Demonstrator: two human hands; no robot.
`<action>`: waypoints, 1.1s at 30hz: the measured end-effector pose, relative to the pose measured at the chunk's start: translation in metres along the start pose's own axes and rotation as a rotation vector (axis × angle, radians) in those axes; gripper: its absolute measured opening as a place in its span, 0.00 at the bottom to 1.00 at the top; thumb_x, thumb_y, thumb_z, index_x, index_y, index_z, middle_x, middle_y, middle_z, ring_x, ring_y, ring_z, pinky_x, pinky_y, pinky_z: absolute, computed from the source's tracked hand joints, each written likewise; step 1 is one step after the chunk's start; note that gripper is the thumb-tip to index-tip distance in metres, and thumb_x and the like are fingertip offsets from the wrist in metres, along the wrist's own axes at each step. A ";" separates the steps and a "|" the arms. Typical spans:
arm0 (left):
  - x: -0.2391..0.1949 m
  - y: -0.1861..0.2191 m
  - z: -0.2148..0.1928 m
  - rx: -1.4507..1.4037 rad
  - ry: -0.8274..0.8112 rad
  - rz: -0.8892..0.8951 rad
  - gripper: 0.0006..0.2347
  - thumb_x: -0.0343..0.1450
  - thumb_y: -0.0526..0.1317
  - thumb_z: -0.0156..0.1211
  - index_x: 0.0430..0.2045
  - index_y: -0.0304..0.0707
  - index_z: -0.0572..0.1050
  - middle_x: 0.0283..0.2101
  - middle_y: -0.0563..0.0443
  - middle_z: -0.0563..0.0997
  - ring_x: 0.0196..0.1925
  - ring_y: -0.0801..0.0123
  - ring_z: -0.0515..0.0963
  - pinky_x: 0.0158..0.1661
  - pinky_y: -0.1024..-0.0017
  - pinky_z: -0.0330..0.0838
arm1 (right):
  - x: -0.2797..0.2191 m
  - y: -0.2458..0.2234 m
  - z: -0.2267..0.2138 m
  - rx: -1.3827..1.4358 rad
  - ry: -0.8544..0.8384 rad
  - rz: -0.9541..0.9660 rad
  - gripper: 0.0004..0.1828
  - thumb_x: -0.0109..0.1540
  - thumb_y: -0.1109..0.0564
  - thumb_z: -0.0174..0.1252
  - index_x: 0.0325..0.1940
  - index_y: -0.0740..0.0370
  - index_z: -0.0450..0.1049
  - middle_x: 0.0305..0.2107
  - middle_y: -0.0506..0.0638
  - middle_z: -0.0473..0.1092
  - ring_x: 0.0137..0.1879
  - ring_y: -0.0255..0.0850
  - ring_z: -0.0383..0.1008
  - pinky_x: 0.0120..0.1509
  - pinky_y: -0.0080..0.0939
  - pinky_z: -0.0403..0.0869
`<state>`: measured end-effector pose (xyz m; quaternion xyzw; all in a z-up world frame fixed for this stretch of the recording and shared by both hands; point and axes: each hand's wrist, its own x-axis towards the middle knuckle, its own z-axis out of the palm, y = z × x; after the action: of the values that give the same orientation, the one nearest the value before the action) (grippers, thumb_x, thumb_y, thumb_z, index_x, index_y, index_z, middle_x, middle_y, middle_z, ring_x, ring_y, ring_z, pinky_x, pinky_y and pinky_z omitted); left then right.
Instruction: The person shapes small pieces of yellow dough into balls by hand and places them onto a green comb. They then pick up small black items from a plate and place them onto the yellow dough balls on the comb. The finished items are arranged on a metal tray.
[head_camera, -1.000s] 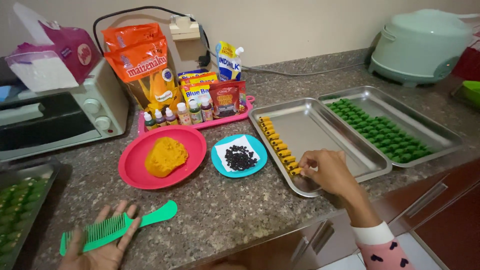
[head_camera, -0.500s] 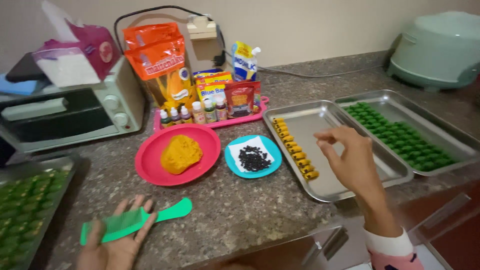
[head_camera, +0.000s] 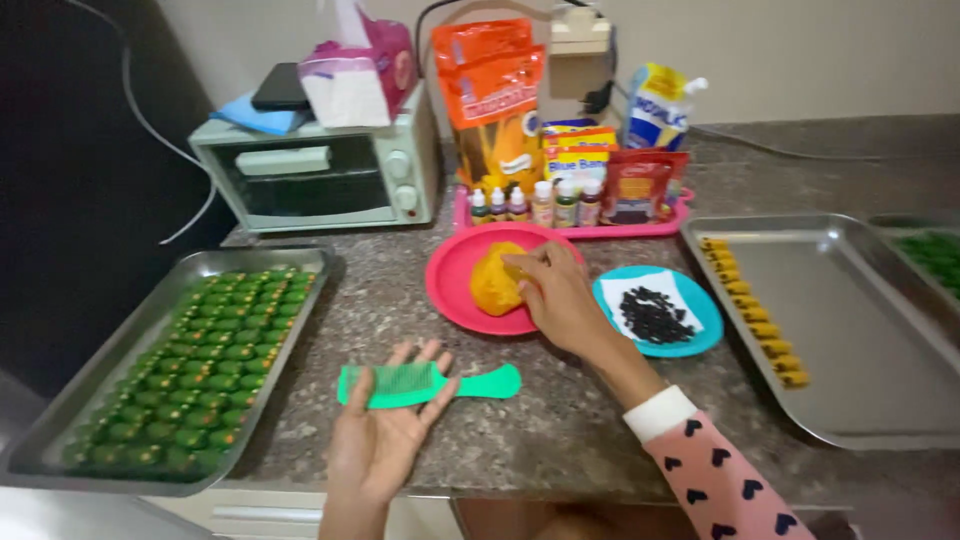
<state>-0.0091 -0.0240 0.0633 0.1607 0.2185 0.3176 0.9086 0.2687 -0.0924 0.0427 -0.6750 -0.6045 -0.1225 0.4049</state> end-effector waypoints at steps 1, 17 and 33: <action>-0.001 0.001 0.003 -0.009 0.015 -0.011 0.29 0.69 0.50 0.44 0.64 0.34 0.63 0.73 0.29 0.66 0.72 0.39 0.66 0.69 0.40 0.57 | 0.004 0.008 0.011 -0.018 0.007 -0.002 0.24 0.62 0.64 0.53 0.62 0.57 0.74 0.46 0.57 0.66 0.56 0.54 0.67 0.62 0.55 0.65; 0.001 0.003 0.002 -0.070 0.008 -0.049 0.29 0.72 0.49 0.43 0.67 0.32 0.61 0.72 0.28 0.68 0.69 0.38 0.68 0.66 0.39 0.61 | 0.021 -0.001 0.017 -0.390 -0.078 0.246 0.32 0.59 0.64 0.48 0.64 0.37 0.70 0.48 0.54 0.58 0.55 0.55 0.57 0.49 0.61 0.64; 0.002 0.003 -0.006 -0.080 0.005 -0.048 0.28 0.73 0.49 0.44 0.66 0.32 0.62 0.71 0.27 0.68 0.70 0.37 0.68 0.66 0.38 0.61 | 0.011 0.000 0.015 -0.338 0.132 0.099 0.20 0.56 0.64 0.52 0.45 0.47 0.82 0.48 0.52 0.61 0.56 0.55 0.56 0.49 0.58 0.57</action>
<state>-0.0122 -0.0202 0.0591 0.1181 0.2116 0.3046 0.9211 0.2666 -0.0735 0.0402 -0.7528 -0.5136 -0.2464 0.3298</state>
